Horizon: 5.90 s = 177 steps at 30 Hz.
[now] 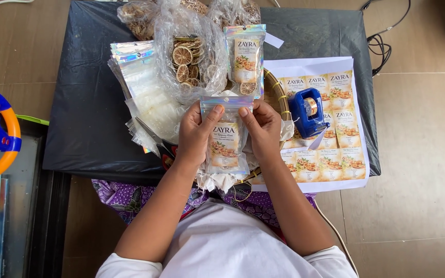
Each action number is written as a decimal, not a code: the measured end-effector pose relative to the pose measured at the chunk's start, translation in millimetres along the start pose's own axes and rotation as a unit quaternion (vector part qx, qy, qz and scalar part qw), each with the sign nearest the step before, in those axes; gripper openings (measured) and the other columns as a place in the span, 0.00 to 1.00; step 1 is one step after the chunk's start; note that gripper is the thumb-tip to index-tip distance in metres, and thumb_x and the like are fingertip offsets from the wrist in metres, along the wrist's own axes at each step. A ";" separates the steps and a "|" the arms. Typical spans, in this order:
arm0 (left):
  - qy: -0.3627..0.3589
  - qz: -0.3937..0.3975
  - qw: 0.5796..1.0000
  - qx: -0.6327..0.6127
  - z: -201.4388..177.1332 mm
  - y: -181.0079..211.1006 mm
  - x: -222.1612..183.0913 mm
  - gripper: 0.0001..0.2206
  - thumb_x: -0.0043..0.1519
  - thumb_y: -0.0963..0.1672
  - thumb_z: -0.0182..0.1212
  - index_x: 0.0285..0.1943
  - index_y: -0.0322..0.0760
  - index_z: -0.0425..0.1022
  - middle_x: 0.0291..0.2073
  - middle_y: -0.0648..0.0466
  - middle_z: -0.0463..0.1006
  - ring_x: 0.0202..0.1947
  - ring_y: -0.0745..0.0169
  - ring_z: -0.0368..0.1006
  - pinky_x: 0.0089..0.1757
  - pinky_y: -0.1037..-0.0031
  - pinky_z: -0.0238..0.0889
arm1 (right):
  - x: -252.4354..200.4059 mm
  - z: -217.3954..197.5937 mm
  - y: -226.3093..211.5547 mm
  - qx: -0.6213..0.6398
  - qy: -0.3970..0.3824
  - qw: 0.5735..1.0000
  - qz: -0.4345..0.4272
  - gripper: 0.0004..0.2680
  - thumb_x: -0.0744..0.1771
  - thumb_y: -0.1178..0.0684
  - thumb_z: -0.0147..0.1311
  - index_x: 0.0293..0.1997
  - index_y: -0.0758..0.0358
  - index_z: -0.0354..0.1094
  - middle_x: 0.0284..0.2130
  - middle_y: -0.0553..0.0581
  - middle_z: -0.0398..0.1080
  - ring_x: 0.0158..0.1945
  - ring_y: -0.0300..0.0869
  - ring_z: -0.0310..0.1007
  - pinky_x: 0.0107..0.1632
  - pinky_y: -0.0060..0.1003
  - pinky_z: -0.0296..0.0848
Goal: The person cuts labels from a printed sheet and tapes them onto small plastic bags containing dried fruit.
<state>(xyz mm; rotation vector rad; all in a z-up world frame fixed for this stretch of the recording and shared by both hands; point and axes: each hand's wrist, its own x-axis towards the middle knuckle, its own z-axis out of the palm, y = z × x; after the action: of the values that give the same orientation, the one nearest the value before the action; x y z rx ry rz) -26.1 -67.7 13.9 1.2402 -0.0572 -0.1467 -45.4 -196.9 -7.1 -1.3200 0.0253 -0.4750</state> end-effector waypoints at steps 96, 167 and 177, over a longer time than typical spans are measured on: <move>-0.067 0.115 0.987 0.091 -8.2 -3.1 14.6 0.08 0.62 0.44 0.67 0.36 0.33 0.79 0.18 0.52 0.75 0.24 0.76 0.67 0.32 0.79 0.67 | 11.1 -25.9 29.5 -0.068 -0.044 0.992 -0.100 0.08 0.66 0.57 0.66 0.29 0.68 0.71 0.25 0.59 0.67 0.32 0.37 0.65 0.38 0.31 0.67; -0.088 0.127 0.985 0.071 -14.9 -7.5 8.7 0.11 0.70 0.44 0.55 0.33 0.39 0.74 0.24 0.61 0.67 0.34 0.75 0.59 0.38 0.80 0.59 | 6.5 -24.0 30.9 -0.042 -0.030 0.994 -0.101 0.06 0.69 0.56 0.57 0.35 0.68 0.73 0.27 0.58 0.68 0.35 0.38 0.64 0.43 0.33 0.65; -0.086 0.125 0.986 0.073 -17.6 -11.9 13.0 0.12 0.71 0.44 0.55 0.32 0.39 0.72 0.24 0.63 0.64 0.32 0.75 0.56 0.37 0.80 0.57 | 41.0 -19.7 -17.4 -0.232 0.004 0.965 -0.120 0.10 0.73 0.54 0.43 0.56 0.67 0.70 0.38 0.63 0.69 0.45 0.50 0.68 0.52 0.45 0.67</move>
<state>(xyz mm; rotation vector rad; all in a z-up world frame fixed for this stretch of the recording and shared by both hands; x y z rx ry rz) -12.0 -56.9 -3.5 1.3538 -0.3777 -0.0303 -19.5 -232.2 14.2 -1.7934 -0.0190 -0.7096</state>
